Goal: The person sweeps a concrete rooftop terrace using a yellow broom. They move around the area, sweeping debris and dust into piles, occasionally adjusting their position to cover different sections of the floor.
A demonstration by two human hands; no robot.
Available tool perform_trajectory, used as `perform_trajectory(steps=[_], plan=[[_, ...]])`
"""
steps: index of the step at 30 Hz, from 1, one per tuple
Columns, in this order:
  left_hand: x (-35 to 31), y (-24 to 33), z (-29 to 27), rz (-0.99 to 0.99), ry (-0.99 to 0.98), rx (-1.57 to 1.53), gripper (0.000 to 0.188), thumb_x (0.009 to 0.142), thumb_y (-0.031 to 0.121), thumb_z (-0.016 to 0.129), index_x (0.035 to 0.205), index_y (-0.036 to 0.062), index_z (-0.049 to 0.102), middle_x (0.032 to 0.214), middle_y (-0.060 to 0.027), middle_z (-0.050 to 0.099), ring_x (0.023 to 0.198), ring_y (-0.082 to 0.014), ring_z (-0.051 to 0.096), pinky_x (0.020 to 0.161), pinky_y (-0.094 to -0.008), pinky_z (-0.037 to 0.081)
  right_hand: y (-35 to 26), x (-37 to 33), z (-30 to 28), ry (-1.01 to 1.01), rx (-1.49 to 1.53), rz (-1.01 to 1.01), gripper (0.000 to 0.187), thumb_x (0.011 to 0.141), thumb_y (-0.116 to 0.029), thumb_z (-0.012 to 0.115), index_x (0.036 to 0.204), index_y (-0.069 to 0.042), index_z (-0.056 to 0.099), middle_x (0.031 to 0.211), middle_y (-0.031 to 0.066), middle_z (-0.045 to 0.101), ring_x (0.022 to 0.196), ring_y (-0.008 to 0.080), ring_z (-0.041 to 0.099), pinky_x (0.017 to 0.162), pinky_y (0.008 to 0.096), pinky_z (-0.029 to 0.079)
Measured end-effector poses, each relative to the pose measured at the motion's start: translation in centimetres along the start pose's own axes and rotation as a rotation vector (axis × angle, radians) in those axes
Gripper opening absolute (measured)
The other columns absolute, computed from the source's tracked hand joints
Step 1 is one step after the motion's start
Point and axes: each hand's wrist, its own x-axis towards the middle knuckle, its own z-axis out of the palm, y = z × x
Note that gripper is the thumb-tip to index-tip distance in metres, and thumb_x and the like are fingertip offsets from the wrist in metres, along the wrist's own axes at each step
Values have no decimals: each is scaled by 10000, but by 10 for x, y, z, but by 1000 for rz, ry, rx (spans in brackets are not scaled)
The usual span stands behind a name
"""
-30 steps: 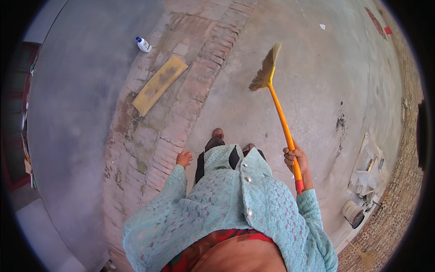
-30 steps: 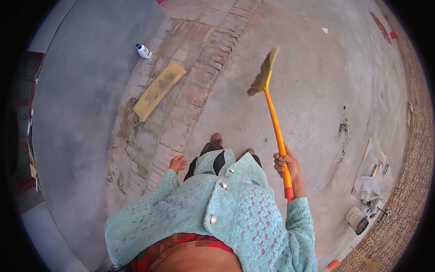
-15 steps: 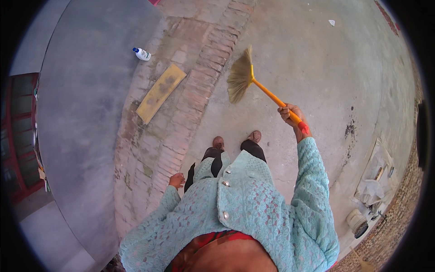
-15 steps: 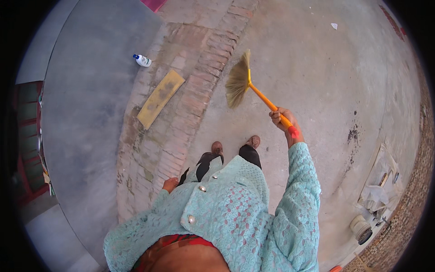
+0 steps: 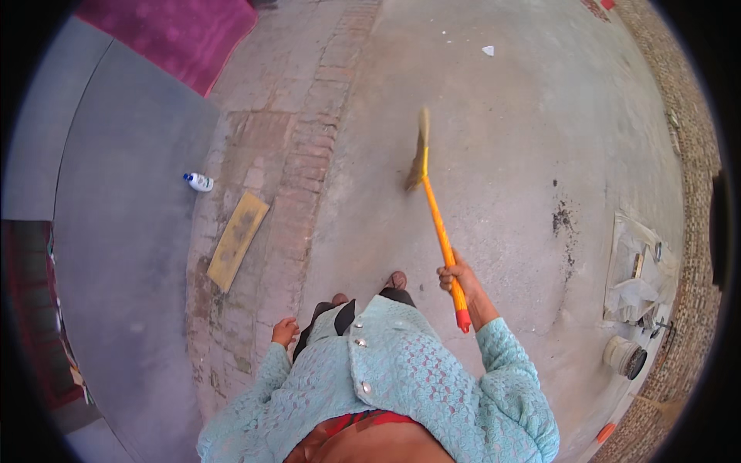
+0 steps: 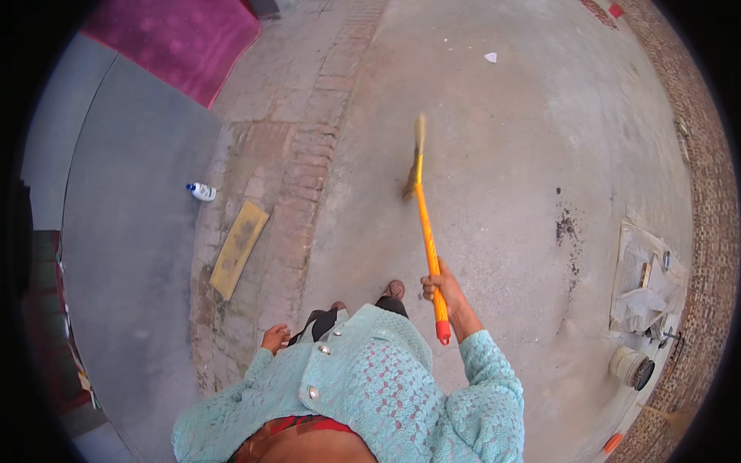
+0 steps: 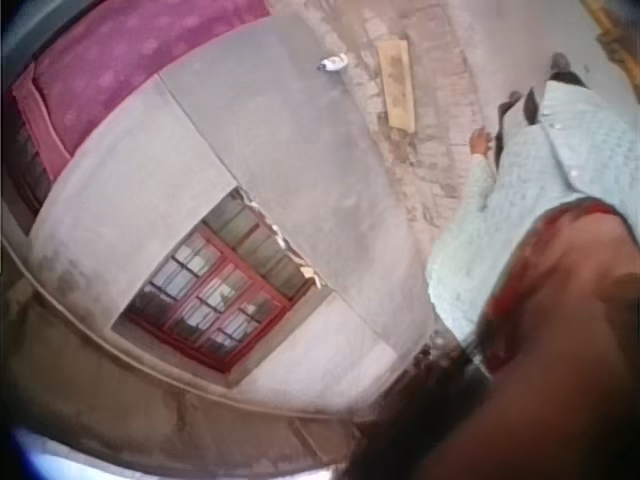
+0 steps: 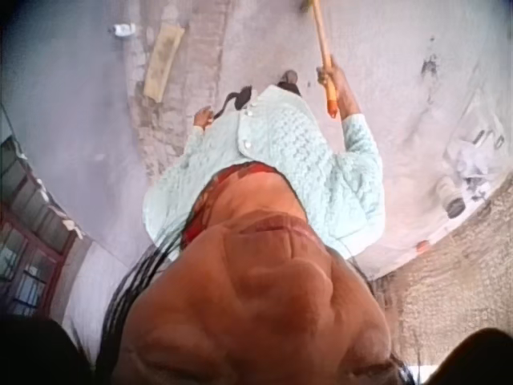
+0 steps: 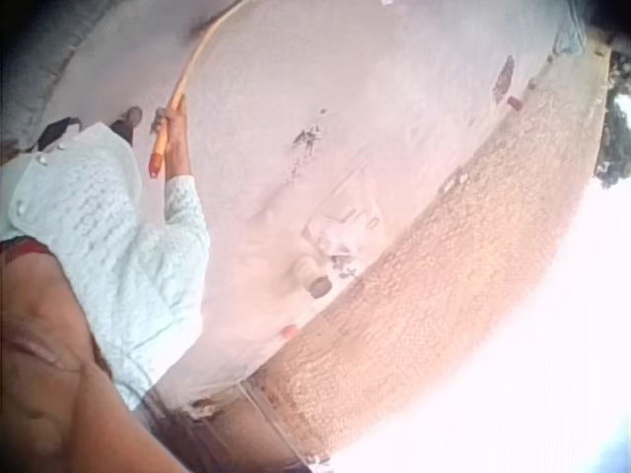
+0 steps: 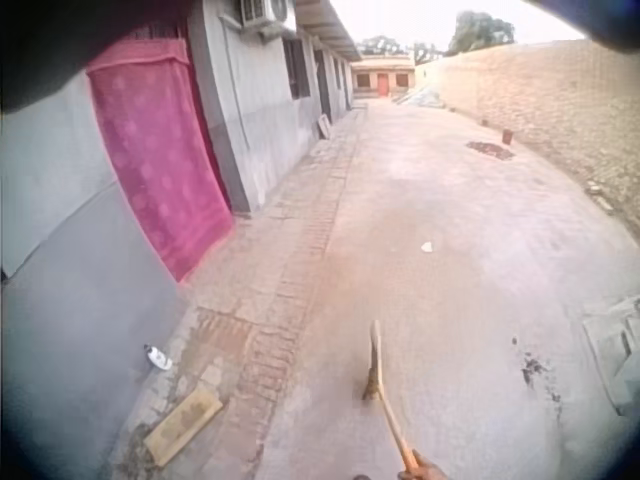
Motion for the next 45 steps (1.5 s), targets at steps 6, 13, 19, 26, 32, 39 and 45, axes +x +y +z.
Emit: perform_trajectory(steps=[6, 13, 19, 26, 32, 39, 45], plan=[[13, 71, 30, 278, -59, 244, 279, 723, 116, 513, 991, 39, 525, 752, -59, 555, 611, -155, 524, 510, -304, 448, 7, -6, -42, -155, 419, 222, 445, 713, 38, 414, 1101, -120, 260, 665, 58, 389, 439, 74, 386, 376, 174, 330], [81, 156, 54, 284, -174, 203, 281, 721, 123, 514, 992, 50, 528, 739, -58, 567, 627, -141, 547, 467, -275, 426, -36, 13, -44, 7, 276, -45, 497, 725, 13, 421, 1164, -85, 209, 672, 72, 405, 468, 88, 395, 390, 186, 346], [180, 210, 89, 547, -301, 418, 245, 694, 126, 544, 922, 39, 571, 709, -60, 579, 602, -134, 551, 493, -274, 436, -36, -5, -5, 327, 78, -384, 790, 669, 78, 477, 1288, -114, 25, 649, 72, 440, 451, 117, 395, 392, 230, 347], [182, 280, 110, 379, -475, 502, 239, 681, 128, 530, 893, 32, 585, 696, -68, 585, 563, -136, 542, 487, -258, 443, 24, -71, 32, 575, 398, -692, 373, 646, 80, 433, 939, -106, 294, 630, 89, 421, 431, 122, 392, 373, 233, 340], [218, 292, 94, 351, -391, 618, 242, 674, 124, 509, 887, 33, 582, 651, -51, 579, 535, -138, 547, 438, -264, 432, 126, -85, 1, 874, 841, -764, 206, 665, 23, 416, 822, -89, 345, 597, 47, 422, 433, 121, 406, 380, 227, 365], [175, 319, 109, 376, -376, 700, 257, 679, 176, 501, 904, 78, 578, 659, -28, 573, 551, -127, 552, 435, -280, 423, 213, -118, -63, 868, 1046, -662, 88, 672, -56, 483, 659, -73, 398, 568, 3, 400, 474, 106, 373, 434, 231, 354], [165, 318, 120, 409, -440, 678, 285, 703, 199, 492, 964, 100, 549, 719, -19, 561, 595, -119, 550, 445, -291, 419, 231, -111, -51, 1049, 169, -636, 134, 665, -97, 547, 636, -78, 418, 579, -24, 381, 528, 93, 339, 475, 243, 323]])
